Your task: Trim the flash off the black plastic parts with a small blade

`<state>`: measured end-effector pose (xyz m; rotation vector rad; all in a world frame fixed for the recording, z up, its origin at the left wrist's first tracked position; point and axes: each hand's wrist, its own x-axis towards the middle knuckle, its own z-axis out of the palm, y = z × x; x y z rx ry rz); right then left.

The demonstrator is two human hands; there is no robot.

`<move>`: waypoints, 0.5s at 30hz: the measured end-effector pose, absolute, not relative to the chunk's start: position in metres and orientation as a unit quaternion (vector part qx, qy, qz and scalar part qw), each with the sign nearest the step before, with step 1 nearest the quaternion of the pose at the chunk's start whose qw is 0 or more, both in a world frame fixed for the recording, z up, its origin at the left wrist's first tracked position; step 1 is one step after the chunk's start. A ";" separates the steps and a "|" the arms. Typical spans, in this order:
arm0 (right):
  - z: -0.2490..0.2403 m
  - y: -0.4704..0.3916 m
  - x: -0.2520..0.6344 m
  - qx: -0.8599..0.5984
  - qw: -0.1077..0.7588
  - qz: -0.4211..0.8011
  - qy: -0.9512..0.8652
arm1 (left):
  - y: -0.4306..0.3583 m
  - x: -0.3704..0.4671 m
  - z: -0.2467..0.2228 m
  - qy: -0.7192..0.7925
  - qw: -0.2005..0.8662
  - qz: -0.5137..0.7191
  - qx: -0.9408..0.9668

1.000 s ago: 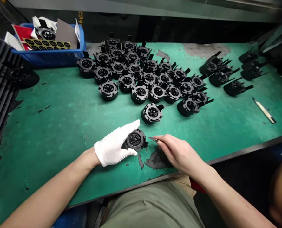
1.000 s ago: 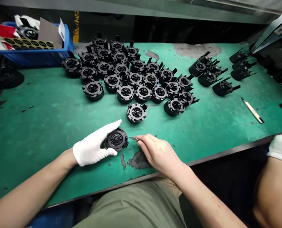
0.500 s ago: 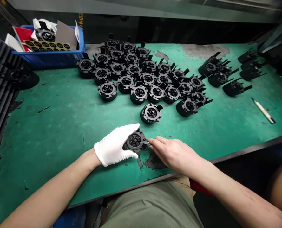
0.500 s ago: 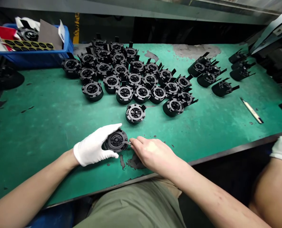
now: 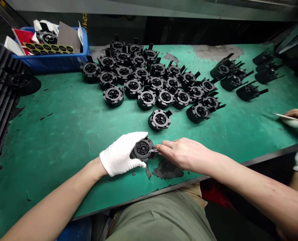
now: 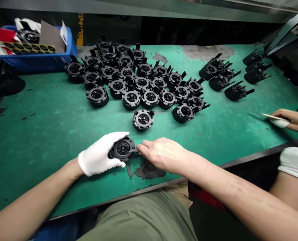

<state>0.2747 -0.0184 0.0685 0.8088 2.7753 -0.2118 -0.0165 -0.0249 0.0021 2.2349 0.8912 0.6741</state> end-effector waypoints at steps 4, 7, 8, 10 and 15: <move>0.072 -0.014 0.274 0.245 0.120 -0.065 0.960 | -0.026 -0.015 0.004 0.338 0.302 0.259 0.853; 0.072 -0.011 0.274 0.224 0.131 -0.075 0.963 | -0.027 -0.015 0.005 0.326 0.298 0.261 0.858; 0.071 -0.010 0.274 0.221 0.128 -0.079 0.964 | -0.027 -0.015 0.005 0.325 0.298 0.261 0.859; 0.069 -0.009 0.277 0.223 0.107 -0.095 0.964 | -0.026 -0.015 0.004 0.326 0.299 0.264 0.857; 0.067 -0.014 0.290 0.293 0.006 -0.181 0.939 | -0.024 -0.015 0.005 0.314 0.300 0.284 0.855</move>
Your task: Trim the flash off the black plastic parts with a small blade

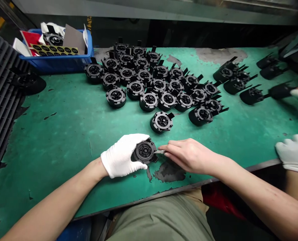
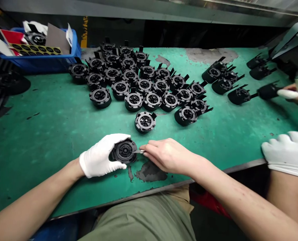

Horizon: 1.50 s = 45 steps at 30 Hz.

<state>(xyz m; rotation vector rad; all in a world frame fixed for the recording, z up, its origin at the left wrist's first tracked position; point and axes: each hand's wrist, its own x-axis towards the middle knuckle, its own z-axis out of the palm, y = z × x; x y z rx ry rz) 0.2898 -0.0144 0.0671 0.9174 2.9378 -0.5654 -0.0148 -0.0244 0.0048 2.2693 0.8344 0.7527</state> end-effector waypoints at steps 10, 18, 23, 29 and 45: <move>0.054 -0.059 0.279 0.371 -0.038 -0.110 0.922 | -0.028 -0.011 0.005 0.310 0.253 0.283 0.872; 0.064 -0.057 0.268 0.356 0.053 -0.028 0.933 | -0.027 -0.011 0.004 0.311 0.250 0.284 0.872; 0.067 -0.050 0.270 0.320 0.112 -0.052 0.939 | -0.026 -0.010 0.002 0.317 0.244 0.279 0.873; 0.069 -0.038 0.270 0.293 0.116 -0.066 0.947 | -0.026 -0.009 0.005 0.319 0.244 0.278 0.873; 0.055 -0.038 0.293 0.383 -0.110 -0.210 0.893 | -0.030 -0.008 -0.001 0.390 0.206 0.326 0.836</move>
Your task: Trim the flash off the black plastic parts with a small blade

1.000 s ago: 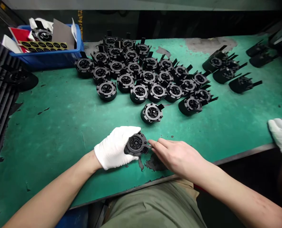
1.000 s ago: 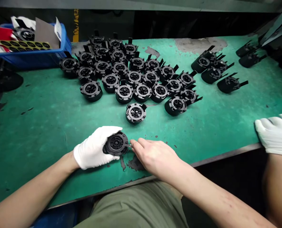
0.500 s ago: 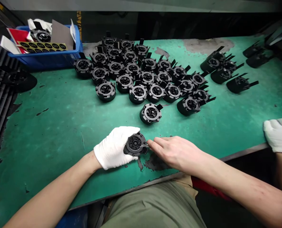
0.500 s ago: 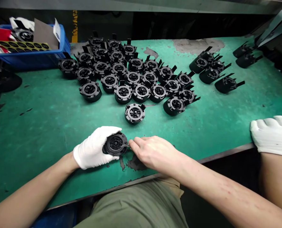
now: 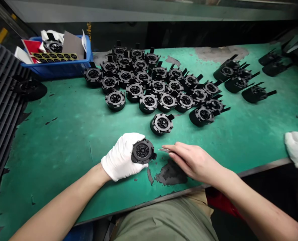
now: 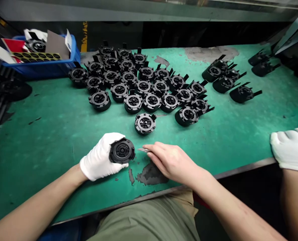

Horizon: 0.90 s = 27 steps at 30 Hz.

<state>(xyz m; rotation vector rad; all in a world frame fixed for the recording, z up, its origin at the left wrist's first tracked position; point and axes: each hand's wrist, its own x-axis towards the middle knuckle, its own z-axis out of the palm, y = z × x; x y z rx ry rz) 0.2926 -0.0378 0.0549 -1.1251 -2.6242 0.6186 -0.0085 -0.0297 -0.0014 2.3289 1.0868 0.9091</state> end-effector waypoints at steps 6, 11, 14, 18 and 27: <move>0.044 -0.067 0.277 -0.440 0.133 0.214 -0.862 | -0.031 -0.008 -0.004 0.440 0.153 0.331 0.821; 0.038 -0.071 0.256 -0.428 0.146 0.187 -0.872 | -0.032 -0.007 -0.001 0.423 0.134 0.306 0.842; 0.038 -0.068 0.250 -0.448 0.104 0.114 -0.880 | -0.029 -0.008 -0.001 0.408 0.118 0.295 0.856; 0.045 -0.068 0.248 -0.447 0.036 0.020 -0.893 | -0.027 -0.009 -0.003 0.400 0.114 0.302 0.858; 0.061 -0.079 0.236 -0.436 -0.029 -0.022 -0.899 | -0.030 -0.010 -0.004 0.398 0.145 0.283 0.860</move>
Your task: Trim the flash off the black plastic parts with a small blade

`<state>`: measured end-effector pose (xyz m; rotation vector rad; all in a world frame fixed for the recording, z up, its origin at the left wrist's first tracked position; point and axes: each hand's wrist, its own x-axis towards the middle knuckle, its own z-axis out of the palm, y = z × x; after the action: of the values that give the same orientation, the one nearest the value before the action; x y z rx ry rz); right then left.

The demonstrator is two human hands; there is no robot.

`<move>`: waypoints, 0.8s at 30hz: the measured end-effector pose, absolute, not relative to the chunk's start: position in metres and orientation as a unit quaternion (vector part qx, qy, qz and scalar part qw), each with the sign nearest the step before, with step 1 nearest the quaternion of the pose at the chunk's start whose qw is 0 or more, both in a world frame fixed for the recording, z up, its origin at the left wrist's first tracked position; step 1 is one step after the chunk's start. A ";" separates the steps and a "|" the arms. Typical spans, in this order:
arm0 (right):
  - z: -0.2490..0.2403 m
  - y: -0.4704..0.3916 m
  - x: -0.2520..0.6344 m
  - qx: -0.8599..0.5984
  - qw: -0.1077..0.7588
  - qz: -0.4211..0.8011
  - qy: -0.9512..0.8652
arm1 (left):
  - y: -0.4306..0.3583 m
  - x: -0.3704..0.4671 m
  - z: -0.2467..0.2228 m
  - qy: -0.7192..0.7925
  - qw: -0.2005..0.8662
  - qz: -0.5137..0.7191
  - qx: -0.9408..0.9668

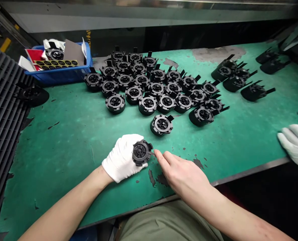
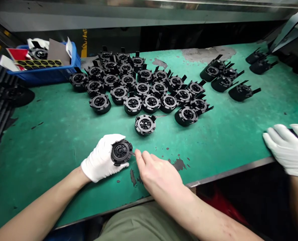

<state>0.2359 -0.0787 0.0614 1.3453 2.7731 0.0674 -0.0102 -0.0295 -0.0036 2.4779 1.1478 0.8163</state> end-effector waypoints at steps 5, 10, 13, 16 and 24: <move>0.068 -0.077 0.233 0.418 0.041 0.023 0.907 | -0.028 -0.010 -0.004 0.395 0.141 0.290 0.860; 0.070 -0.073 0.234 0.404 0.064 0.004 0.912 | -0.028 -0.011 -0.003 0.385 0.149 0.294 0.862; 0.065 -0.067 0.239 0.395 0.070 -0.032 0.915 | -0.027 -0.011 -0.003 0.380 0.160 0.296 0.861; 0.055 -0.058 0.248 0.406 0.017 -0.089 0.909 | -0.027 -0.010 -0.004 0.390 0.177 0.310 0.848; 0.045 -0.053 0.261 0.462 -0.169 -0.089 0.866 | -0.028 -0.011 -0.005 0.458 0.234 0.372 0.773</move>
<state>0.2615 -0.0529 0.0448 1.6337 3.0586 -0.3161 -0.0109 -0.0275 -0.0047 2.1203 1.2576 1.0209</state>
